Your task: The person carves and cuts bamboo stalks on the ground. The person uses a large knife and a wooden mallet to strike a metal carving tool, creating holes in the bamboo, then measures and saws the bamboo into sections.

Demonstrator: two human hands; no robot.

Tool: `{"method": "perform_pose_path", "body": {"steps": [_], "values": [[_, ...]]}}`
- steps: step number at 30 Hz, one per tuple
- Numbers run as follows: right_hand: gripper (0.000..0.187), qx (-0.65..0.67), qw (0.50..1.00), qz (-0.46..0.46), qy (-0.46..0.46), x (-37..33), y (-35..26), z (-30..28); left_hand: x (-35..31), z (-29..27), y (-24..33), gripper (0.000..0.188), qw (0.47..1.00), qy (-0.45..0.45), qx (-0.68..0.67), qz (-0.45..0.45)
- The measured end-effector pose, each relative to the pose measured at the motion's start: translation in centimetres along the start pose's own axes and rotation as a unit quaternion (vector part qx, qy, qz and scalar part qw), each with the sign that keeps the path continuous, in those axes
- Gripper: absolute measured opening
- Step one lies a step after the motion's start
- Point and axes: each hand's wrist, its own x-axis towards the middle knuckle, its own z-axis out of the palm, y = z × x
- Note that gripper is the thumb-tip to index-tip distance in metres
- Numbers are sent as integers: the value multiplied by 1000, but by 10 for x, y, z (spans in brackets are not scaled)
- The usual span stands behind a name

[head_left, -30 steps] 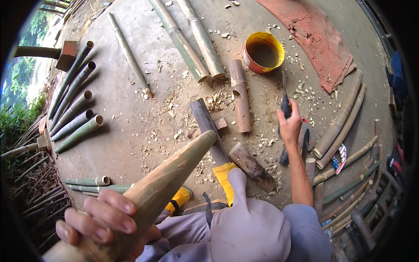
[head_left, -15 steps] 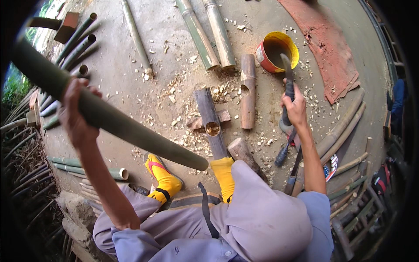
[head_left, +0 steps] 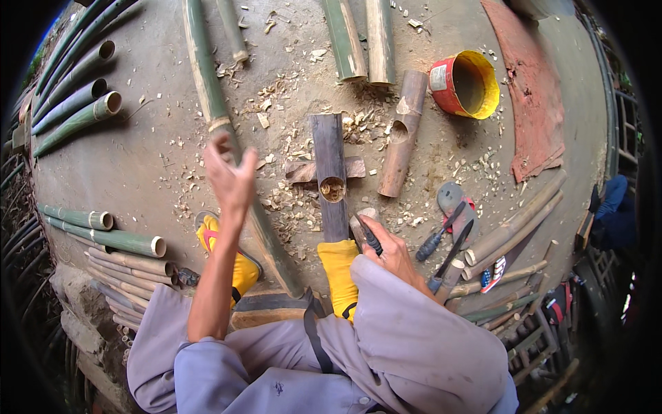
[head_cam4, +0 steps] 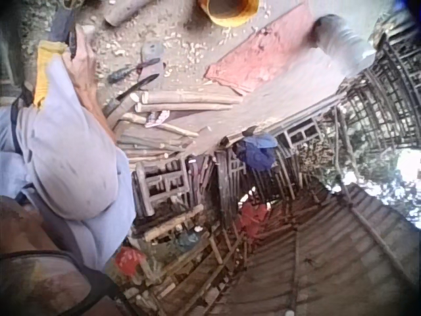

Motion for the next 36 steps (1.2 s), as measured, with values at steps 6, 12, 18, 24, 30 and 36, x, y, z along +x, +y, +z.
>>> {"method": "perform_pose_path", "body": {"steps": [6,12,18,24,30,36], "values": [[60,-112,993,36,-8,10,-8,12,-116,50,42,61,771,-438,-307,-346],[56,-256,965,50,-20,34,-24,-11,-106,94,51,41,785,-417,-273,-367],[50,-369,922,40,-107,59,-70,-33,-110,94,53,32,718,-346,-463,-388],[45,-487,861,-48,-140,76,-95,-30,-117,90,48,35,625,-295,-603,-399],[43,-569,797,-130,-156,83,-104,-26,-124,95,36,33,539,-288,-701,-367],[41,-606,762,-147,-175,88,-110,-21,-126,96,28,32,484,-294,-748,-346]]}}
